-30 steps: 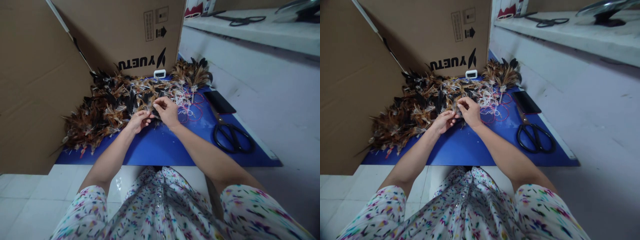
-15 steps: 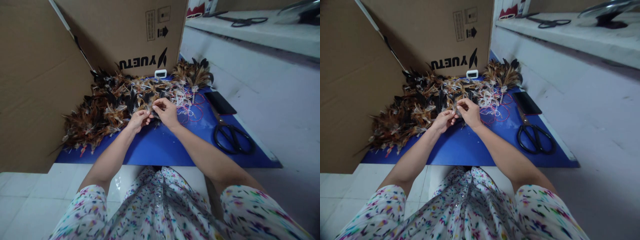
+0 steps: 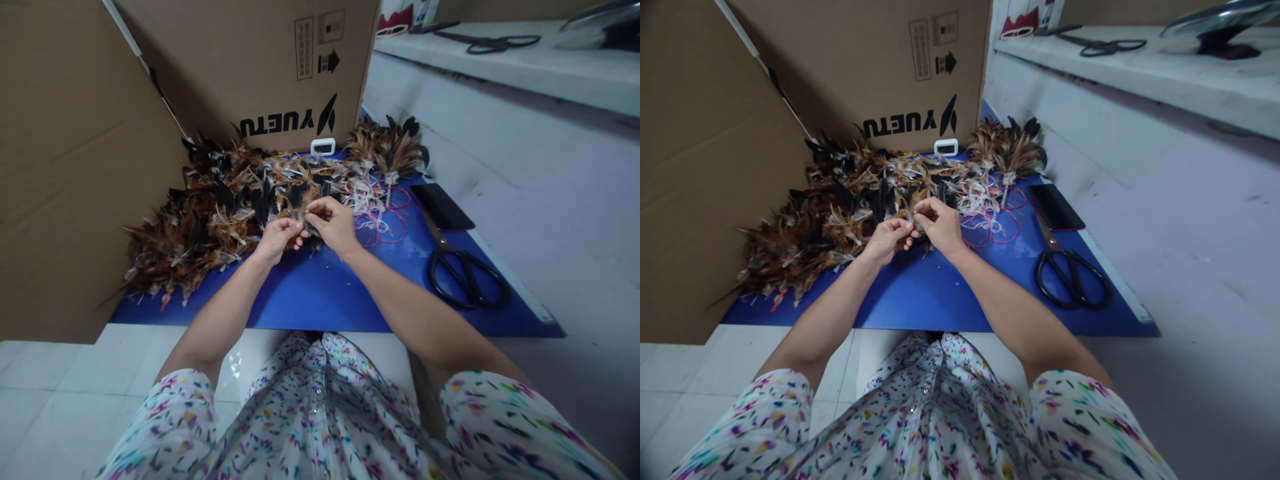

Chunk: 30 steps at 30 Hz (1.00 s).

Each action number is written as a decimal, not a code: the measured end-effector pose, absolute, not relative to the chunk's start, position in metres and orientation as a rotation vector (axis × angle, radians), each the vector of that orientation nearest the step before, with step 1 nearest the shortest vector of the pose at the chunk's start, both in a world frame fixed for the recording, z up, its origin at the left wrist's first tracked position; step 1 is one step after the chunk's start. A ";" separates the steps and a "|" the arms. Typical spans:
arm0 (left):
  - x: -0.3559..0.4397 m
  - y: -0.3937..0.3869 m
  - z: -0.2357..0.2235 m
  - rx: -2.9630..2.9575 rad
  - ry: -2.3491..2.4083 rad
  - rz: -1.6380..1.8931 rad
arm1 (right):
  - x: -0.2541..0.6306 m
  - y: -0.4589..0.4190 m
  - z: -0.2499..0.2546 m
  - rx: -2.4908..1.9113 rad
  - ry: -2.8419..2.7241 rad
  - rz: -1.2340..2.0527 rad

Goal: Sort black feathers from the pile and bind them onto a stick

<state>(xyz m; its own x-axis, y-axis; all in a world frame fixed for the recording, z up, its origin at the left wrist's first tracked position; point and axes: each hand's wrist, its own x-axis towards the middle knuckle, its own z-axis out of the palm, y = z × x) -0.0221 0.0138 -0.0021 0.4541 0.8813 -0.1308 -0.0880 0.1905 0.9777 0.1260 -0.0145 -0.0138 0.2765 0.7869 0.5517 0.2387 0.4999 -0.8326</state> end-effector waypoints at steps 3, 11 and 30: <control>-0.022 0.013 0.000 1.184 0.854 0.806 | 0.125 -0.014 -0.015 -1.014 -1.276 0.469; -0.023 0.013 -0.001 1.171 0.833 0.783 | 0.125 -0.012 -0.018 -1.019 -1.267 0.468; -0.026 0.017 0.039 1.348 0.791 1.161 | 0.184 -0.006 -0.028 -1.325 -1.472 0.339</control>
